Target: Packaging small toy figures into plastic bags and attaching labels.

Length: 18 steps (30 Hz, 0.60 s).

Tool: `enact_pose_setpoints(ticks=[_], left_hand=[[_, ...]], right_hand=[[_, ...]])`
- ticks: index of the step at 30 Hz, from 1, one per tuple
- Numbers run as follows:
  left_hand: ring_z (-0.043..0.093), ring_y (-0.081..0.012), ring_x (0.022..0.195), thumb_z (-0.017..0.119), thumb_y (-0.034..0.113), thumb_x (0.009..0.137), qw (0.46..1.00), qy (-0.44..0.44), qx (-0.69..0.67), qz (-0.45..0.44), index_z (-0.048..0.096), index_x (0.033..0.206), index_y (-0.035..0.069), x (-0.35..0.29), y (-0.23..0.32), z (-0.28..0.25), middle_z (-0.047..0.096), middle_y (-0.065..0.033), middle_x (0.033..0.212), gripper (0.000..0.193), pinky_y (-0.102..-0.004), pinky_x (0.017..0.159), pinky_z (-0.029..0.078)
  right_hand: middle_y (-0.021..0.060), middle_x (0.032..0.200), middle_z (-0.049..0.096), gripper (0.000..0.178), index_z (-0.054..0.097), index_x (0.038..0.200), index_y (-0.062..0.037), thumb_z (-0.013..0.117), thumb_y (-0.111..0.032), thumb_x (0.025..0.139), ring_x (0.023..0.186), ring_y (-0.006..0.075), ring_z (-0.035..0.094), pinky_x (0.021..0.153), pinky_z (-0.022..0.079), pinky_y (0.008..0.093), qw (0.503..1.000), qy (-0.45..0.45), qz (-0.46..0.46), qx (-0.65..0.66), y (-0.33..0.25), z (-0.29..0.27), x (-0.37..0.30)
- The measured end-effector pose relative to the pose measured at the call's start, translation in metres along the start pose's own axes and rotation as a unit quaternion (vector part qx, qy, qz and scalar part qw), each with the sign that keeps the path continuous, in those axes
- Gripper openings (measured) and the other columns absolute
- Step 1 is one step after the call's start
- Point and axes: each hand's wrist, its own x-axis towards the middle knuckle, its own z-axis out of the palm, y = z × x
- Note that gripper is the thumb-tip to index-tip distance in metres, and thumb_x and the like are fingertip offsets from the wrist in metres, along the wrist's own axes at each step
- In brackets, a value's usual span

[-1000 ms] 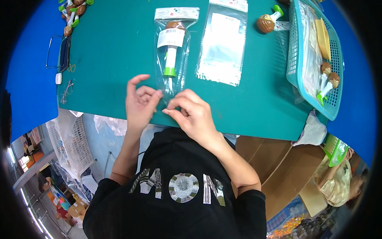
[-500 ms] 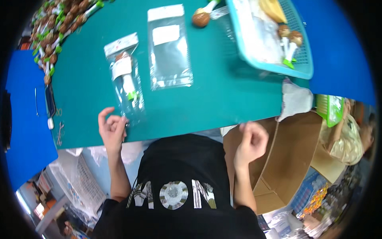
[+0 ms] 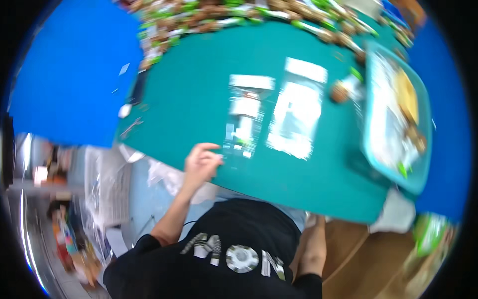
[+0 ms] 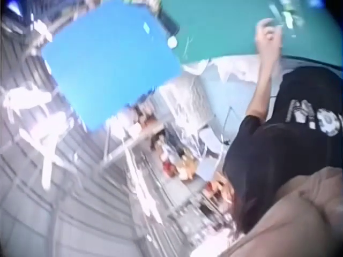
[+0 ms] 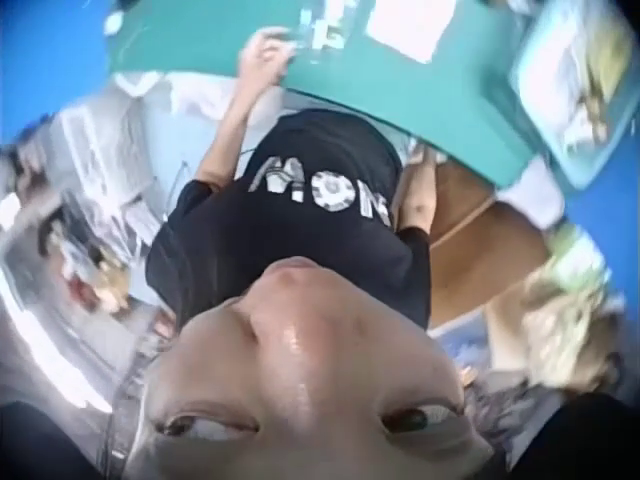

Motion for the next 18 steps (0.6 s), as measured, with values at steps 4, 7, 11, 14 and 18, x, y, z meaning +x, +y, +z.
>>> enact_pose_setpoints(ticks=[4,7,11,14,18], left_hand=[[0.049,-0.0018,0.050,0.060,0.009,0.085,1.000,-0.010,-0.018,-0.007,0.054,0.103,0.000,-0.002,-0.002,0.000,0.061,-0.0042,0.074,0.021,-0.0155,0.040,0.035],[0.048,-0.0018,0.050,0.059,0.009,0.085,1.000,-0.004,-0.021,-0.014,0.055,0.101,0.000,-0.001,0.000,-0.007,0.061,-0.0047,0.074,0.019,-0.0158,0.041,0.035],[0.049,-0.0021,0.051,0.059,0.010,0.086,1.000,0.004,-0.016,-0.013,0.056,0.100,0.000,0.006,-0.011,-0.015,0.061,-0.0049,0.074,0.018,-0.0165,0.040,0.036],[0.049,-0.0022,0.050,0.059,0.010,0.086,0.999,-0.003,-0.026,-0.040,0.057,0.100,0.000,0.012,-0.004,-0.014,0.062,-0.0056,0.074,0.017,-0.0163,0.040,0.035],[0.047,-0.0023,0.048,0.056,0.008,0.087,0.999,0.016,-0.012,-0.035,0.057,0.100,0.002,0.017,-0.001,-0.017,0.062,-0.0063,0.074,0.015,-0.0147,0.039,0.034]], right_hand=[[0.0174,0.088,0.063,0.022,0.059,0.092,0.0043,0.057,-0.016,0.082,0.081,0.0286,0.061,0.069,0.048,0.0345,0.994,-0.030,-0.095,-0.050,0.053,0.012,-0.021],[0.0181,0.089,0.063,0.024,0.059,0.092,0.0043,0.057,-0.018,0.082,0.082,0.0291,0.061,0.070,0.048,0.0350,0.983,-0.037,-0.115,-0.136,0.100,-0.011,-0.056],[0.0191,0.090,0.063,0.027,0.060,0.093,0.0044,0.058,-0.020,0.082,0.083,0.0298,0.060,0.070,0.048,0.0358,0.949,-0.033,-0.130,-0.284,0.141,-0.030,-0.071],[0.0180,0.091,0.064,0.030,0.061,0.097,0.0030,0.059,-0.023,0.081,0.079,0.0291,0.061,0.069,0.049,0.0359,0.869,0.141,0.279,0.384,0.005,-0.056,-0.054],[0.0133,0.078,0.066,0.016,0.062,0.092,0.0035,0.056,-0.007,0.081,0.068,0.0230,0.062,0.061,0.050,0.0334,0.971,-0.043,0.222,-0.078,0.067,-0.073,-0.099]])
